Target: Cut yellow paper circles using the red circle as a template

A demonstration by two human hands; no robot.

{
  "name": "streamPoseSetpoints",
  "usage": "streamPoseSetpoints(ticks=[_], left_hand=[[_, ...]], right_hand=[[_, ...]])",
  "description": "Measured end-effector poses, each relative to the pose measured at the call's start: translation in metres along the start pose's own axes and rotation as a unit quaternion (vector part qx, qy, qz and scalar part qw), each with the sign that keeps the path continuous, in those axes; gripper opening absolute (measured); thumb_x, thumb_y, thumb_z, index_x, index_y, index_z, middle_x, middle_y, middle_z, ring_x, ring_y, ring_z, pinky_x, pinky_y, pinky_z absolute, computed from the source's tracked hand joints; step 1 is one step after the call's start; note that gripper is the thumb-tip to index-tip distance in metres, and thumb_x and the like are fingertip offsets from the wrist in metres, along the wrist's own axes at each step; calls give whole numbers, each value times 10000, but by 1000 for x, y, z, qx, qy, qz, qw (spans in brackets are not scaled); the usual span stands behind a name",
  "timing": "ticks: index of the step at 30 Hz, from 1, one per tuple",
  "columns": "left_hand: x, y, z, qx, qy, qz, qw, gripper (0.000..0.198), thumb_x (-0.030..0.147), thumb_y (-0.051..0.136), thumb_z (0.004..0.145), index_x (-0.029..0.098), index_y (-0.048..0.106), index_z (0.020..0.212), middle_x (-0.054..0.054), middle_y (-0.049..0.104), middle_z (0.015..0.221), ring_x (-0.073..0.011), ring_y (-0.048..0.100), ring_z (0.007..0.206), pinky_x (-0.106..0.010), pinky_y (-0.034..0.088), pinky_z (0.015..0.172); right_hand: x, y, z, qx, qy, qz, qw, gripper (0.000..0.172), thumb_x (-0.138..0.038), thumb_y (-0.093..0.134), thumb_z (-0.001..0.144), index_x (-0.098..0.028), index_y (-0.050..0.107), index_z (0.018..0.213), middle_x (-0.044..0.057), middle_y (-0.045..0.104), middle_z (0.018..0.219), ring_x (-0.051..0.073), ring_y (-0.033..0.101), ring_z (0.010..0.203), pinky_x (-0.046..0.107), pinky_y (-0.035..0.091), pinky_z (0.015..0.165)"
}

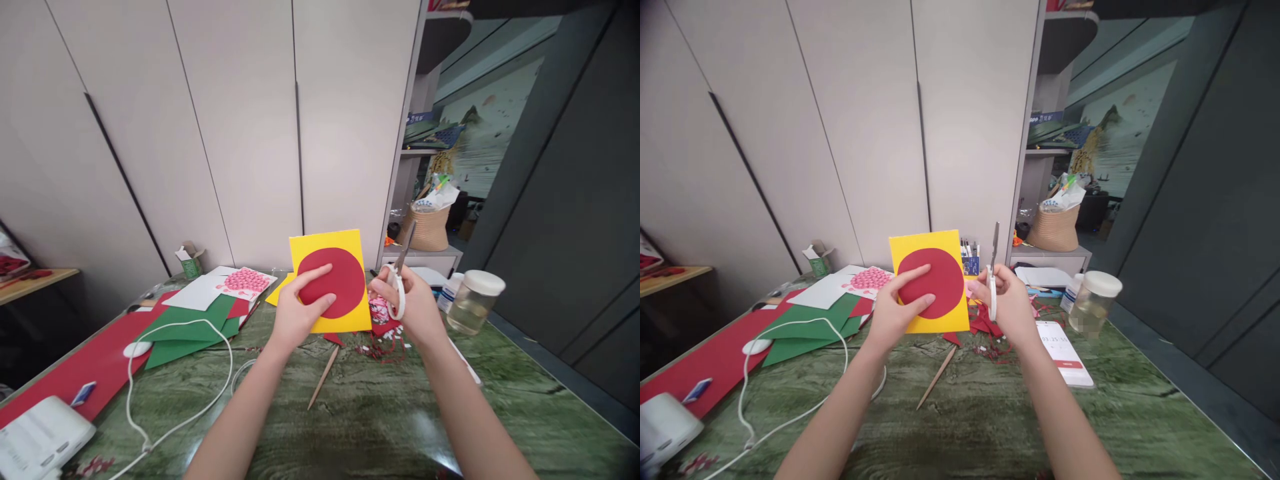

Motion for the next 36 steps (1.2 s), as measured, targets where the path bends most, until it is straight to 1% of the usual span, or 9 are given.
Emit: streamPoseSetpoints(ticks=[2,5,9,11,13,15,17,22,36], left_hand=[[-2,-5,1,12,-13,-36,999,484,285,664,697,213,574,1166,-66,601,1182,-244,574,1054,-340,524,826],[-2,-10,2,26,-16,-55,998,518,304,671,694,209,554,1190,-75,594,1188,-248,585,1036,-347,532,814],[1,-14,0,46,-1,-56,997,507,293,677,695,223,558,1183,-67,584,1201,-242,579,1046,-344,525,831],[2,-16,0,59,5,-55,997,517,292,678,696,225,551,1192,-67,573,1215,-241,573,1055,-343,523,837],[3,-18,0,75,12,-56,996,533,289,680,695,222,540,1205,-72,569,1220,-240,570,1059,-342,520,842],[4,-20,0,88,20,-61,994,541,276,685,693,225,537,1211,-68,576,1210,-232,571,1055,-330,520,843],[5,-22,0,96,28,-69,993,542,259,689,692,236,537,1211,-57,590,1188,-220,569,1054,-309,522,836],[6,-25,1,110,35,-76,990,547,243,698,682,236,543,1207,-59,586,1200,-223,567,1057,-309,527,824],[3,-23,1,112,18,-112,987,560,231,704,672,239,544,1208,-68,594,1181,-233,586,1025,-338,535,814]], right_hand=[[-3,-2,-1,-11,-15,-46,999,249,-364,708,664,-198,530,719,-38,542,587,109,499,518,213,405,485],[-7,-2,-4,-74,-21,-89,993,226,-381,637,731,-190,524,689,-32,538,572,110,498,498,208,379,455],[-9,-2,-11,-151,19,-176,973,209,-349,611,751,-188,520,654,-26,554,563,122,516,461,206,357,397],[-9,-4,-14,-175,27,-226,958,210,-337,601,759,-188,521,634,-26,556,535,129,520,439,214,358,390],[-10,-4,-16,-192,12,-266,945,226,-330,597,763,-186,518,607,-28,547,503,134,517,430,225,368,405],[-10,-4,-17,-208,-2,-281,937,242,-330,596,765,-185,514,589,-26,545,491,134,510,424,229,371,409],[-9,-3,-18,-225,7,-276,935,264,-342,585,774,-185,499,581,-22,547,490,132,508,413,226,369,398],[-7,2,-22,-241,47,-275,930,298,-396,533,810,-178,482,614,-12,537,504,131,517,417,215,377,386],[-8,8,-23,-229,37,-326,916,355,-455,465,838,-183,434,612,-15,499,502,125,481,428,218,324,389]])
Point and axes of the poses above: each hand's wrist, its own z-axis towards the middle knuckle, its own y-axis out of the palm, x = y × z, the point moved 3 cm from there along z, towards the middle knuckle
